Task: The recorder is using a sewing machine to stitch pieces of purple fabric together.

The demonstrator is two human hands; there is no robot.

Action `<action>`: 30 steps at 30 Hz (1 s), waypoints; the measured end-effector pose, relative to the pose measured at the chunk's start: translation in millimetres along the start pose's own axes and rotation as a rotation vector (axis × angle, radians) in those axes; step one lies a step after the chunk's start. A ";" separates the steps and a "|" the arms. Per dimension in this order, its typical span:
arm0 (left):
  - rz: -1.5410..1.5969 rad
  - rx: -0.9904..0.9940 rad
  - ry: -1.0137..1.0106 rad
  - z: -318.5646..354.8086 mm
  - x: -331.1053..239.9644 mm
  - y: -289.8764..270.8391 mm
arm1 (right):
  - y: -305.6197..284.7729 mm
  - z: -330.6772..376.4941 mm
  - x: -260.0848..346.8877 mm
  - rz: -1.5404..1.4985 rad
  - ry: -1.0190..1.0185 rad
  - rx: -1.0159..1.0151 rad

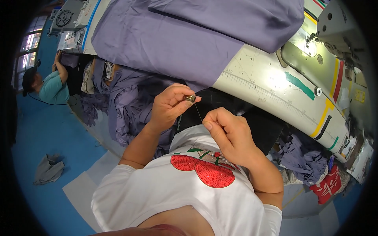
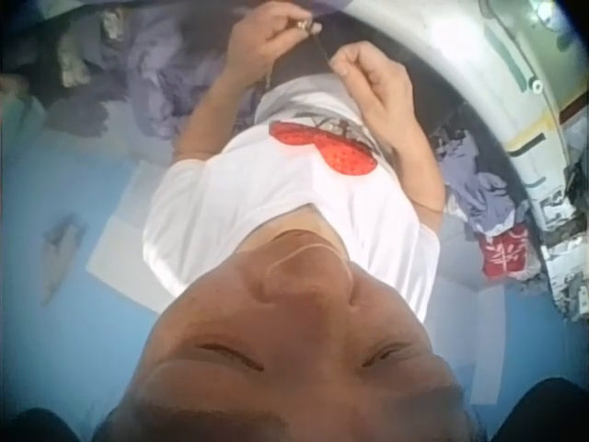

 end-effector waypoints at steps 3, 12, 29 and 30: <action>0.052 0.016 0.015 -0.2 2.1 1.0 | -0.7 4.3 0.6 0.034 -0.044 0.034; 0.143 0.047 0.122 -2.0 -5.3 10.1 | -16.4 6.0 -47.4 0.268 0.117 -0.093; 0.380 0.362 -0.173 -5.9 -43.4 41.8 | -79.0 80.1 11.4 0.228 0.033 -0.055; 0.463 0.550 -0.107 -8.6 -62.3 55.4 | -77.3 89.3 29.5 0.204 -0.070 -0.016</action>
Point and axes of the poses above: each hand's wrist, its own z-axis away from the middle knuckle, its own y-axis out of the palm, x = y × z, the point moved 8 cm from there along -z, towards the middle knuckle, and after that the axes turned 8 degrees about x, right-handed, at the moved point
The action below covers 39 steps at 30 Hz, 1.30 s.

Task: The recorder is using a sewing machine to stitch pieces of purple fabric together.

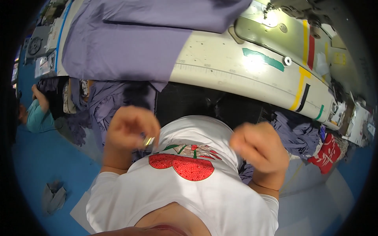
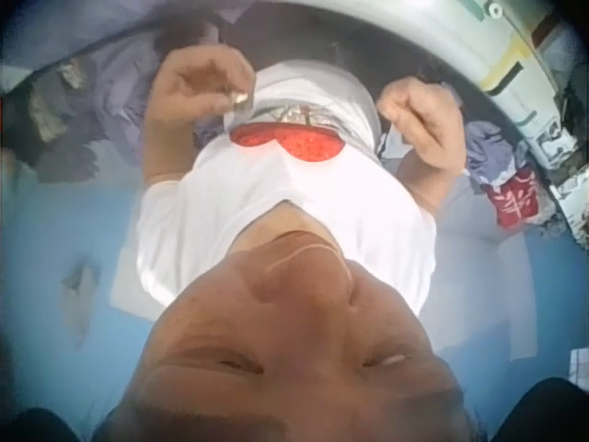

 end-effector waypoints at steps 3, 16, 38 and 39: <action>0.201 0.596 0.314 -13.5 -43.2 55.5 | 1.9 17.1 56.9 -0.310 -0.448 0.259; 0.576 1.058 0.284 -45.4 -42.8 111.5 | 10.7 13.5 92.9 -1.053 -0.988 0.539; 0.594 -0.848 -0.289 -125.2 262.3 -99.1 | -137.1 2.7 -66.1 0.614 0.301 -0.801; 0.618 -0.897 -0.227 -137.6 260.7 -114.1 | -140.0 6.5 -64.7 0.636 0.280 -0.808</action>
Point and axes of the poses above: each hand's wrist, its own z-axis away from the middle knuckle, its own y-axis out of the palm, x = y × z, the point moved 8 cm from there along -z, towards the middle knuckle, and after that the axes turned 8 degrees about x, right-handed, at the moved point
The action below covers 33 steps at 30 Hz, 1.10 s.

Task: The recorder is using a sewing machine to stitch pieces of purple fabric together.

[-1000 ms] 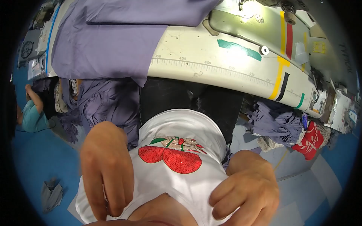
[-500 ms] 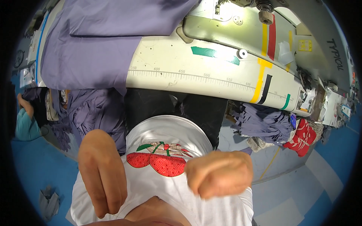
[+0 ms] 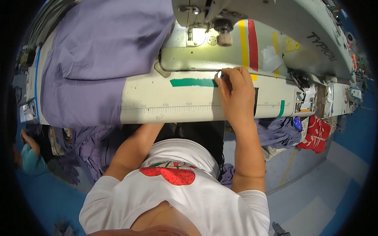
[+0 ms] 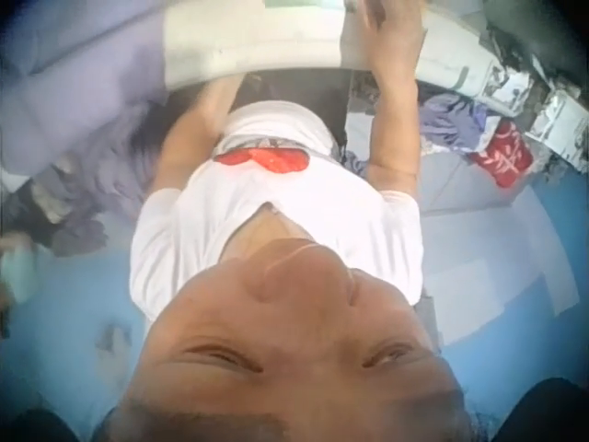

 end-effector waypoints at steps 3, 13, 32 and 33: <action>0.037 -0.027 0.077 -35.9 -27.4 8.8 | -28.9 16.7 1.6 -0.061 -0.145 -0.133; -0.005 -0.073 0.143 -122.2 -72.5 -3.3 | -36.7 36.1 -78.7 -1.395 0.112 -0.172; -0.108 -0.058 0.125 -142.9 -77.8 0.6 | -49.0 30.3 -76.5 -0.799 -0.009 -0.180; -0.111 -0.056 0.123 -143.7 -77.7 1.6 | -49.3 30.2 -75.9 -0.785 -0.016 -0.172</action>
Point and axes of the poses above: each hand's wrist, its own z-axis away from the middle knuckle, its own y-axis out of the palm, x = y × z, the point moved 8 cm from there along -z, towards the middle knuckle, and after that the axes turned 8 degrees about x, right-handed, at the moved point
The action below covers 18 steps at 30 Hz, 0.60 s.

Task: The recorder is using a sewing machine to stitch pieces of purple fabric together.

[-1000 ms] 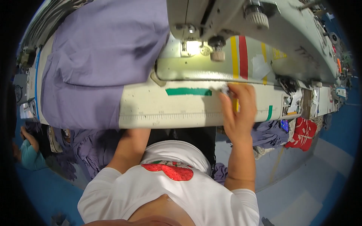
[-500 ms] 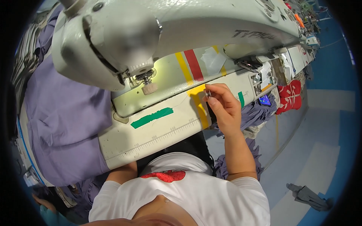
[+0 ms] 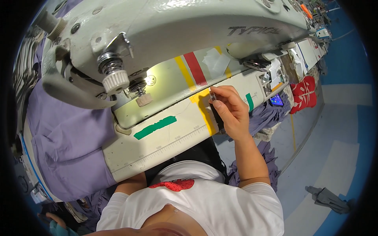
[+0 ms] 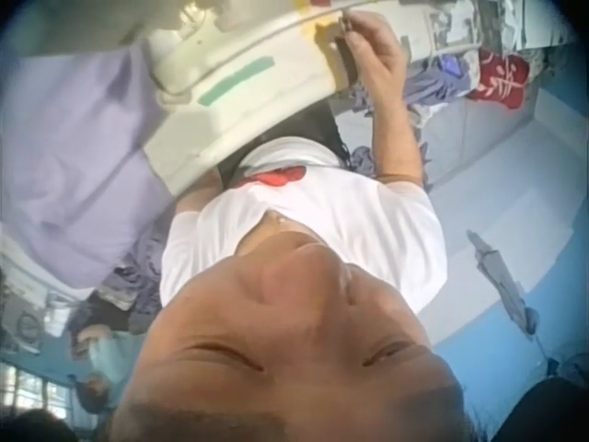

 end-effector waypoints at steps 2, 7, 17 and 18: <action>-0.012 0.002 0.008 -0.1 -0.6 1.0 | -0.8 -0.1 1.3 0.014 -0.005 0.005; -0.046 0.019 -0.006 0.3 0.9 4.6 | -5.9 0.1 1.3 0.004 0.003 -0.014; -0.174 0.095 -0.014 17.8 5.6 9.2 | -12.2 3.6 10.9 0.017 0.001 -0.077; -0.218 0.121 -0.022 23.5 10.4 9.5 | -14.4 4.7 16.4 0.052 0.006 -0.095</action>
Point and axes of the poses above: each hand's wrist, its own z-axis away from the middle knuckle, its own y-axis out of the palm, x = y × z, the point moved 8 cm from there along -z, towards the middle knuckle, and after that the axes turned 8 degrees about x, right-handed, at the moved point
